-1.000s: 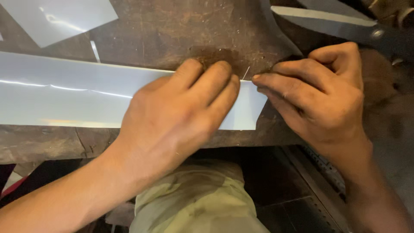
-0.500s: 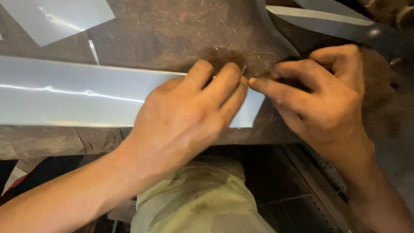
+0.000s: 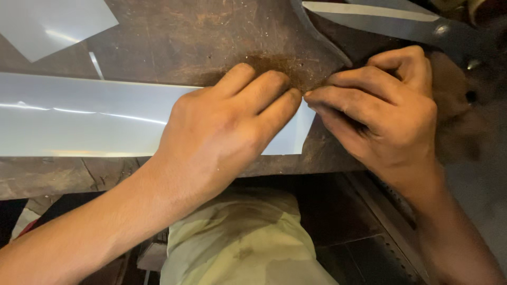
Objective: The person inserts small white rectangular pieces into the slots of a cylindrical motor stator. They then cut a long strip from a white roll using scissors and fold it into a narrow strip, which they insert into the stator slots. The person uses pliers to adjust the inserted pieces.
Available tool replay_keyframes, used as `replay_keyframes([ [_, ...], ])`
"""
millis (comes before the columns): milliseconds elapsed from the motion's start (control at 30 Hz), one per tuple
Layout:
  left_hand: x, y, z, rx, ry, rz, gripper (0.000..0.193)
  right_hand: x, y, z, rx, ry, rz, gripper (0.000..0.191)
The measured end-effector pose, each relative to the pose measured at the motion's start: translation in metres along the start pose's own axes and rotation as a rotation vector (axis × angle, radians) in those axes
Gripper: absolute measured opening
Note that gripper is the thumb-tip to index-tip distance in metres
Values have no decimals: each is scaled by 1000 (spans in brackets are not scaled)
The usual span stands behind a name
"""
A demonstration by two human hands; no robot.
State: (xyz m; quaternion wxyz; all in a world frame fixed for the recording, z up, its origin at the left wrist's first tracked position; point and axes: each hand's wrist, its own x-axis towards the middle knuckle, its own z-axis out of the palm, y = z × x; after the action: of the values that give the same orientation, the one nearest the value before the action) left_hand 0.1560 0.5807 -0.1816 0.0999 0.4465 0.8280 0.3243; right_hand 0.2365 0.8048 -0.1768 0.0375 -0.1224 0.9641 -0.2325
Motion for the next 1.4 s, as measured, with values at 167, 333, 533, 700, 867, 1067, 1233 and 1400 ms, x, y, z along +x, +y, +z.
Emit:
replay_keyframes([
  [167, -1, -2, 1, 1, 12, 27, 33, 0, -1, 5, -180, 7, -114, 23],
  [333, 0, -2, 1, 46, -52, 18, 35, 2, -3, 5, -82, 34, -55, 20],
  [533, 0, -3, 0, -21, -10, 27, 36, -1, 2, 2, 27, -8, 34, 20],
  [700, 2, -4, 1, 0, -80, 27, 34, 1, 1, 1, -46, 7, -47, 19],
  [867, -5, -5, 5, 67, -114, 60, 34, 3, -6, -4, -119, -3, -57, 18],
  [1067, -21, 1, 17, 254, -109, 92, 33, -17, -13, -8, -228, 18, -63, 23],
  [1233, -10, -5, 15, 110, 68, 172, 35, -11, -17, -4, -131, 164, -24, 31],
  [1400, -16, 11, -2, 150, 244, 131, 32, -5, -46, 1, -154, 272, 100, 24],
])
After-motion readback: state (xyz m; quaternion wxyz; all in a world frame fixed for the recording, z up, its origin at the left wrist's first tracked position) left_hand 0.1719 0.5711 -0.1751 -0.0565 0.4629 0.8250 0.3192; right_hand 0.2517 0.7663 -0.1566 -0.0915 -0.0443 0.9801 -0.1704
